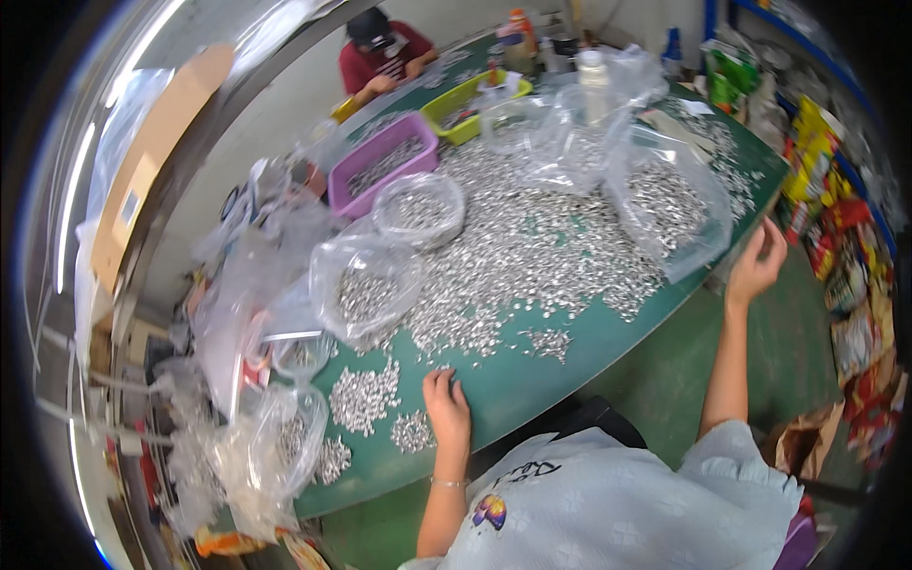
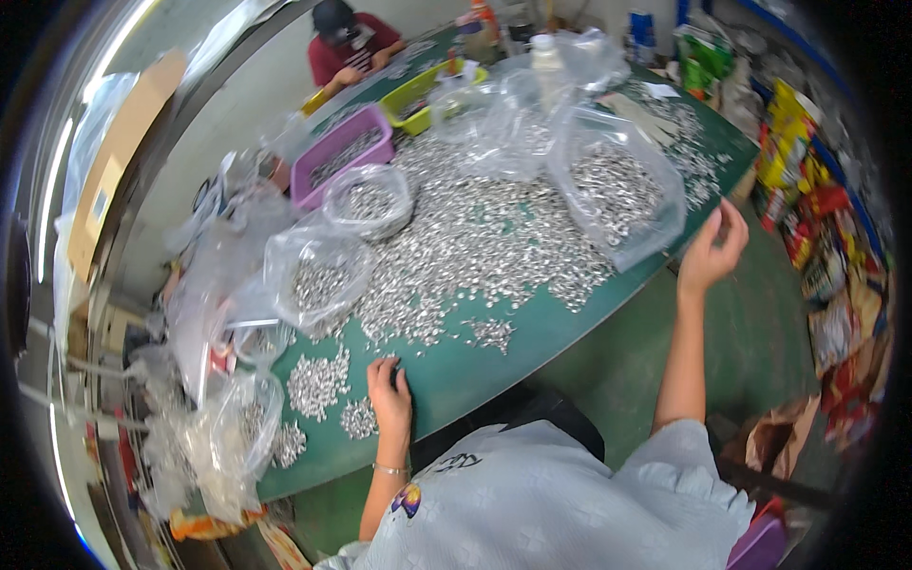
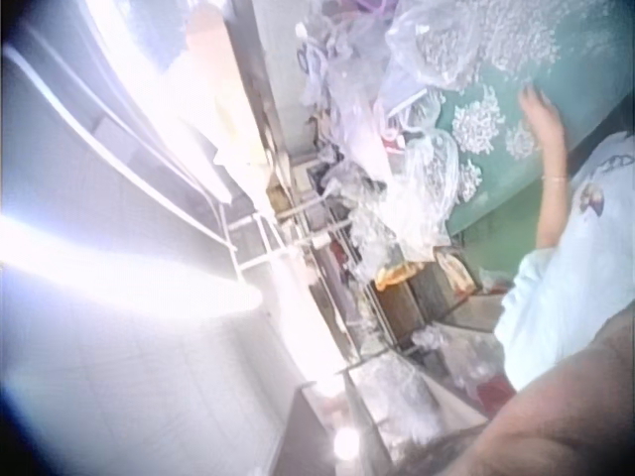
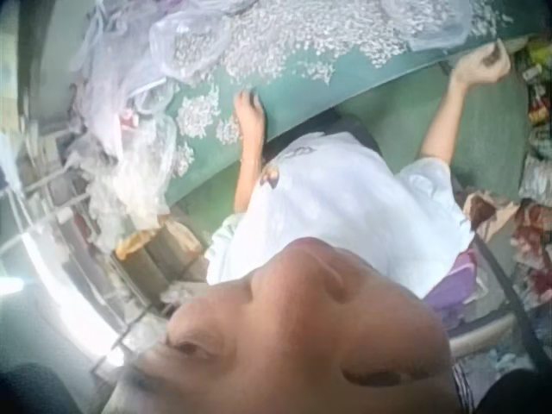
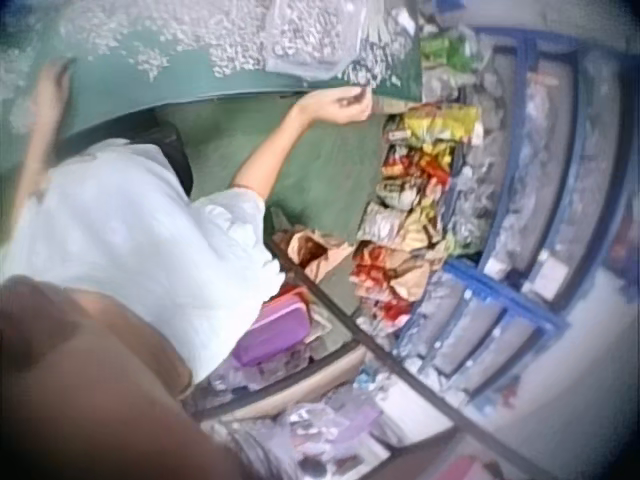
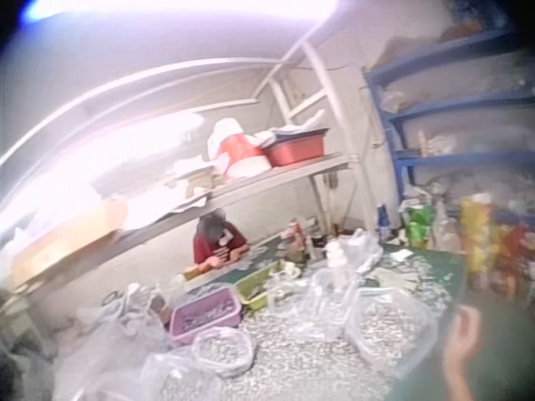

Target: The person picks up and sorts small metal hardware components by hand from a large pile on a workspace, occasionally placing them into plastic bags or smaller containers.

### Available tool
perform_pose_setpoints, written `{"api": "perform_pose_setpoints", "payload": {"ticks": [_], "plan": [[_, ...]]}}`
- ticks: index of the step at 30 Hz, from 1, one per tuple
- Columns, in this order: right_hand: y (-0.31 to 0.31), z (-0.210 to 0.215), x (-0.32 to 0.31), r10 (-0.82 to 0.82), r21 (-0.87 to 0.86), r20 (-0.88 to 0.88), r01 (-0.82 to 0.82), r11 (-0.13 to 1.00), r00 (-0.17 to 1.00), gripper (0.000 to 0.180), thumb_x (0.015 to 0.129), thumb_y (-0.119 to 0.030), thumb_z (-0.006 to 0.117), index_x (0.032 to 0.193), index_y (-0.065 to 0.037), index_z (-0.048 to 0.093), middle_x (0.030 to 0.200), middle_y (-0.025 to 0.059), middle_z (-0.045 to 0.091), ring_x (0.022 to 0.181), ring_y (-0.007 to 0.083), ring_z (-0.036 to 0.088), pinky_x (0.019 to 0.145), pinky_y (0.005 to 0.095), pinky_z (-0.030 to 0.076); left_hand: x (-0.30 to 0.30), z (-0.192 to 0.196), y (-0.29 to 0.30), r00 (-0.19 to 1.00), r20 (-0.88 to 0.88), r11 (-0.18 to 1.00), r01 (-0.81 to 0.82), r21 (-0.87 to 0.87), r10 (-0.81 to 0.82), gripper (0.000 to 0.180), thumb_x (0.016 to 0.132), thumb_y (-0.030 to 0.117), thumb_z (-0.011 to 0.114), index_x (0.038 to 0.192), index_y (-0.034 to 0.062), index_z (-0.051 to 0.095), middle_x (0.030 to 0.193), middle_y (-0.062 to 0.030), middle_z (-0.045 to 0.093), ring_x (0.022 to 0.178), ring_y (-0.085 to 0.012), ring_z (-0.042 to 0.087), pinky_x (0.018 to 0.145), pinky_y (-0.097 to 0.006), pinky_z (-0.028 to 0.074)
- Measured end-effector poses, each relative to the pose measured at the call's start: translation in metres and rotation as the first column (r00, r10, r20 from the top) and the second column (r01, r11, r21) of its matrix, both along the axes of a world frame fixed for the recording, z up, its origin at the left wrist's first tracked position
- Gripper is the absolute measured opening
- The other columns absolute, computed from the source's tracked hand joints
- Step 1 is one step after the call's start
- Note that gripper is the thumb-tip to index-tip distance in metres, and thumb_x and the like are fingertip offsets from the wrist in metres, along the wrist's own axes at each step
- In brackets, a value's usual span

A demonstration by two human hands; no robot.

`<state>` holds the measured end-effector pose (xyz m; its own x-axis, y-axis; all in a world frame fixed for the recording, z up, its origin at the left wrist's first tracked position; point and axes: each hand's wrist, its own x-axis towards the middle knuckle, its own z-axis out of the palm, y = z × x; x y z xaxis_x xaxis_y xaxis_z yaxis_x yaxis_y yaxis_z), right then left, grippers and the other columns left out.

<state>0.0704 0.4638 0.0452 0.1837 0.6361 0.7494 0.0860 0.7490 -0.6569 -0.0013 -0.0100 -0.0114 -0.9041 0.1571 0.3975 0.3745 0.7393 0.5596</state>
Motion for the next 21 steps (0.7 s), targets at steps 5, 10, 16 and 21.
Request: {"api": "perform_pose_setpoints", "payload": {"ticks": [5,10,16,21], "plan": [[-0.146,0.012,-0.024,0.851,-0.35,0.358,-0.789,0.504,0.385,0.02,0.084,-0.003,0.065,0.103,-0.002,0.064,0.102,0.0123,0.063,0.093,0.0253,0.061,0.083,0.0361,0.047,-0.01,0.0,0.007,0.994,0.083,0.993,0.06,0.101,-0.069,0.026,0.083,-0.005,0.06,0.109,-0.002,0.06,0.113,-0.0211,0.055,0.106,-0.0392,0.054,0.093,-0.042,0.044],[-0.246,-0.012,-0.064,0.724,-0.321,0.683,-0.93,0.182,-0.094,0.034,0.077,-0.01,0.074,0.109,-0.004,0.064,0.118,0.0087,0.059,0.113,0.0285,0.053,0.096,0.0402,0.04,-0.015,0.008,0.007,0.999,0.02,0.999,-0.039,-0.008,0.039,0.044,0.083,-0.005,0.06,0.126,-0.0071,0.048,0.13,-0.0265,0.046,0.119,-0.0435,0.044,0.102,-0.045,0.037],[-0.278,-0.043,-0.095,0.516,-0.198,0.854,-0.957,0.212,-0.063,0.03,0.075,-0.011,0.073,0.104,-0.007,0.065,0.118,0.0086,0.057,0.118,0.0277,0.049,0.097,0.0454,0.035,-0.024,0.008,0.006,0.98,0.162,0.992,0.106,0.061,-0.115,0.035,0.083,-0.006,0.059,0.118,-0.0047,0.056,0.124,-0.0214,0.051,0.117,-0.0402,0.049,0.1,-0.043,0.041],[-0.26,-0.036,-0.105,0.551,-0.147,0.824,-0.888,0.435,0.134,0.024,0.075,-0.005,0.07,0.098,-0.009,0.065,0.113,0.0077,0.057,0.113,0.0276,0.051,0.093,0.0439,0.036,-0.021,0.019,0.003,0.963,0.223,0.949,0.077,0.305,-0.149,0.038,0.082,-0.007,0.06,0.119,-0.0044,0.054,0.121,-0.0199,0.052,0.113,-0.0379,0.051,0.098,-0.04,0.042]]}}
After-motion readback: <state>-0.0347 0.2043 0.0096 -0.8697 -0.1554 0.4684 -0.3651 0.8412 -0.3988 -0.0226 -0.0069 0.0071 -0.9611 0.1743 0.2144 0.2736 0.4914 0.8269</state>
